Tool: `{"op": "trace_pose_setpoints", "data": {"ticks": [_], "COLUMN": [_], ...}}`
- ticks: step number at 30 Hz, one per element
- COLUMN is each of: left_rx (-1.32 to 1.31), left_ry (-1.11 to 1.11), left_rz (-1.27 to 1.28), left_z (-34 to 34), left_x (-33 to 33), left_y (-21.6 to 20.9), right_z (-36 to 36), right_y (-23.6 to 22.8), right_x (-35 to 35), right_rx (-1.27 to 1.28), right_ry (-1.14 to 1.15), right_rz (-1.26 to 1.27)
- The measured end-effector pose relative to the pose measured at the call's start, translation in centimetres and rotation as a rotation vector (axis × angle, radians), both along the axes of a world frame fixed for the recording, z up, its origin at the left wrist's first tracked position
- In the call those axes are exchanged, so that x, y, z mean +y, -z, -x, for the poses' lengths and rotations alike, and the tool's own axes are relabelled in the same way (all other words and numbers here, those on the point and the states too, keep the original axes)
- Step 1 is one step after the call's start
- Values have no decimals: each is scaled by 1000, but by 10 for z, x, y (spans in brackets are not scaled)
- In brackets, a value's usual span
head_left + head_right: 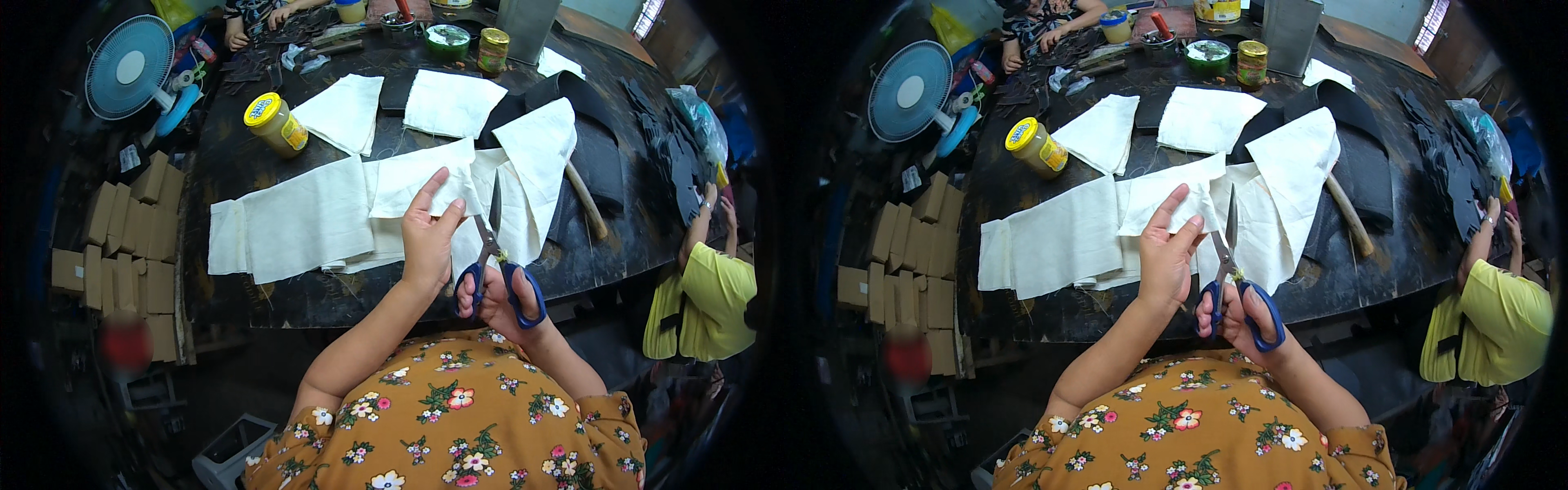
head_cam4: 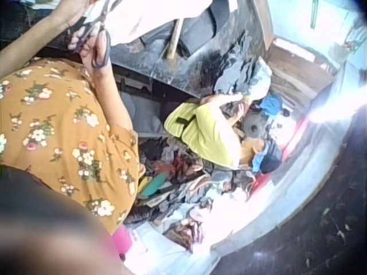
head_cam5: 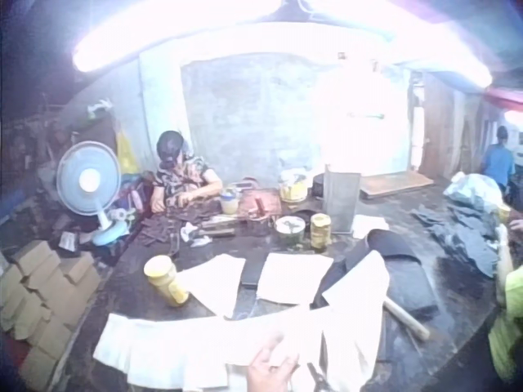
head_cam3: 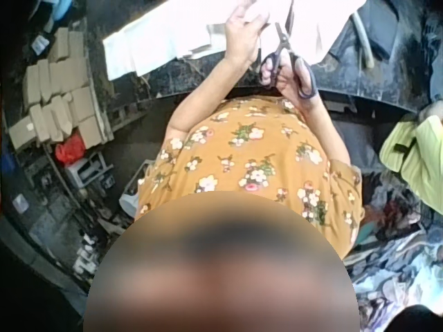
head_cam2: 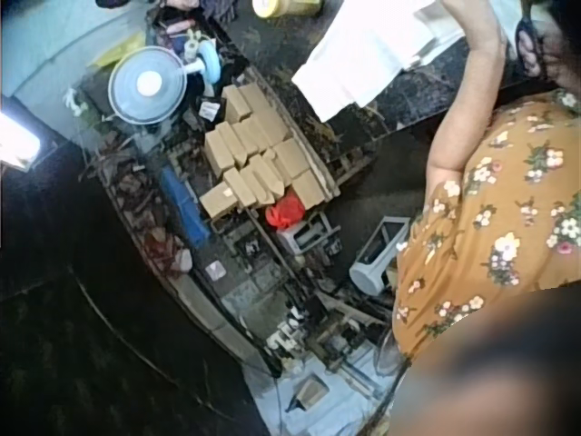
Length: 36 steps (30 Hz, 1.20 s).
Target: The person unfolds a stack of white fabric on a worktable and uses scissors to cut the fabric into multiple rectangular pieces. The person repeatedly aligns, cuts, and separates the fabric pieces throughout the clip.
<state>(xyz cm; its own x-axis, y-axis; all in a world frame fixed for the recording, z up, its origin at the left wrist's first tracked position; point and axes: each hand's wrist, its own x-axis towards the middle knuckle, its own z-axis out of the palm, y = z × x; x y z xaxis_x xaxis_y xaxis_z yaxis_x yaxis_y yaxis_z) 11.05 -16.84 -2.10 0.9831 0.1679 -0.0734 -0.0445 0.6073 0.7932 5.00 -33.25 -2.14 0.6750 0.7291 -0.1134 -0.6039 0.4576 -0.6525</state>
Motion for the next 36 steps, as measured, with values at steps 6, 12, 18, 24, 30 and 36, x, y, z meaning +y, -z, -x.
{"op": "trace_pose_setpoints", "data": {"ticks": [6, 12, 18, 24, 30, 36], "left_rx": [40, 51, 46, 61, 37, 3], "left_ry": [-36, -49, 4, 52, 72, 51], "left_rz": [-55, -59, -147, -164, -241, -283], "left_z": [4, 4, 21, 31, 38, 46], "left_x": [-11, -3, -9, -3, 9, 11], "left_y": [20, 26, 24, 37, 38, 37], "right_z": [11, 18, 4, 7, -12, -15], "right_y": [-5, -13, -9, -10, -5, 4], "right_x": [4, -3, 9, 13, 12, 19], "right_rx": [177, 236, 339, 321, 417, 341], "right_ry": [138, 110, 200, 268, 203, 281], "right_rz": [140, 191, -108, 141, -143, 78]}}
